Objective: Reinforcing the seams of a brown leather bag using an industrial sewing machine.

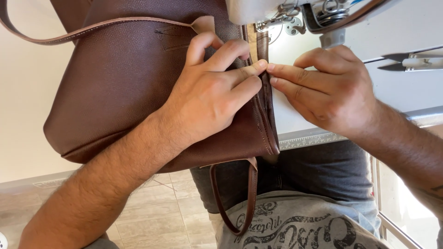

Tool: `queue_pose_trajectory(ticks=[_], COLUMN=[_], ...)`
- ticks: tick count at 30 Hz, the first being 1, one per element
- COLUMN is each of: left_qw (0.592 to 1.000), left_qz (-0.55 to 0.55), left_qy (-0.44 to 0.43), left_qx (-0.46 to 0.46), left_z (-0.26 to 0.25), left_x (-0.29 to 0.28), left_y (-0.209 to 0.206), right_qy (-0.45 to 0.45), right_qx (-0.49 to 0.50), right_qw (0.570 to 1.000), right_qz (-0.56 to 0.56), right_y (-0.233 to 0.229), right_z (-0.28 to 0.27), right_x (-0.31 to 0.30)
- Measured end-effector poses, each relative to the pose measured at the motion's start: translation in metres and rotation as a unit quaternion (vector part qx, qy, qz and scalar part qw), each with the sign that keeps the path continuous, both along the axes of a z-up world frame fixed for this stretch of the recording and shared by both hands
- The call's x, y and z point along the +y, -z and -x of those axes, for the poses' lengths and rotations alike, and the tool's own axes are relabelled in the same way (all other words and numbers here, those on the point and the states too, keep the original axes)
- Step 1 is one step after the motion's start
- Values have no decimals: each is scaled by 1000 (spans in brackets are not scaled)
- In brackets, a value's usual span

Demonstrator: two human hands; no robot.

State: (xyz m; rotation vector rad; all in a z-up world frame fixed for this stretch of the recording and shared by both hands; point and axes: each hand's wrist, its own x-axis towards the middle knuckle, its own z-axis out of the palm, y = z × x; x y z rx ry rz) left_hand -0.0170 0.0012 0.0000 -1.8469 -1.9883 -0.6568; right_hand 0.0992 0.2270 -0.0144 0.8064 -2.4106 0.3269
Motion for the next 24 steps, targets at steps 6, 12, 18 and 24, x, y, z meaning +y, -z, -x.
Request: queue_pose_trajectory(ticks=[6,12,18,24], left_qw=[1000,1000,999,999], left_qz=[10,11,-7,-4], left_qy=[-1,-4,3,-16], left_qx=[-13,-15,-32,-31], left_z=[0,3,11,16], left_x=[3,1,2,3], left_y=[1,3,-1,-3], right_qy=[14,67,88,74], right_qx=[2,-58,-40,-42], right_qw=[1000,995,992,994], right_qz=[-12,-50,-81,-62], right_y=[-3,-2,-8,-9], right_z=[-2,-2,5,10], right_x=[1,-2,-6,-6])
